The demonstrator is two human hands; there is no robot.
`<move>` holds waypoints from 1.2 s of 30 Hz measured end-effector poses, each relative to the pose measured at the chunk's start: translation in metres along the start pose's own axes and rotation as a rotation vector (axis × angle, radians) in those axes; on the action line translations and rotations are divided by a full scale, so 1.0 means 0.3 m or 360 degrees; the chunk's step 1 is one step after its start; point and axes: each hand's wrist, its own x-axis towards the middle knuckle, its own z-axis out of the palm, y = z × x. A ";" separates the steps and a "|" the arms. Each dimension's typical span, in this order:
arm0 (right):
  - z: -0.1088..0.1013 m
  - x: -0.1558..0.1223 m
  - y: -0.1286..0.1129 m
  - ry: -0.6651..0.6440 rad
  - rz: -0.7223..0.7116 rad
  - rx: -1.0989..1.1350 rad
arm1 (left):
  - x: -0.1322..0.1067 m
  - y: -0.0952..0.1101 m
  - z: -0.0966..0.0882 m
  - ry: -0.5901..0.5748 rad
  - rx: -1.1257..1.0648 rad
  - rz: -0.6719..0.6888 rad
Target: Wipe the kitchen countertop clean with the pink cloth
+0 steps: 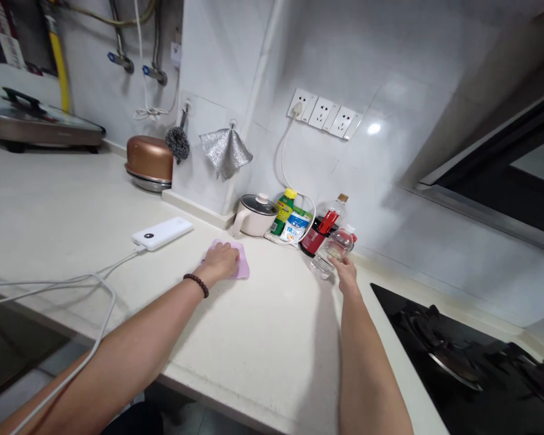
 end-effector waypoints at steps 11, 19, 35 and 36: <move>0.150 -0.103 -0.131 -0.0011 0.0109 0.0001 | -0.012 -0.005 -0.001 0.0028 -0.0041 0.0042; 0.034 -0.187 -0.179 -0.0252 -0.0383 -0.0525 | 0.005 -0.024 0.015 0.0045 -0.0121 0.0027; -0.151 -0.405 -0.241 -0.0670 -0.0994 -0.1464 | 0.004 -0.019 0.017 0.0059 -0.0112 -0.0015; -0.158 -0.390 -0.232 -0.0593 -0.0912 -0.1370 | 0.001 -0.015 0.018 0.0061 -0.0111 0.0024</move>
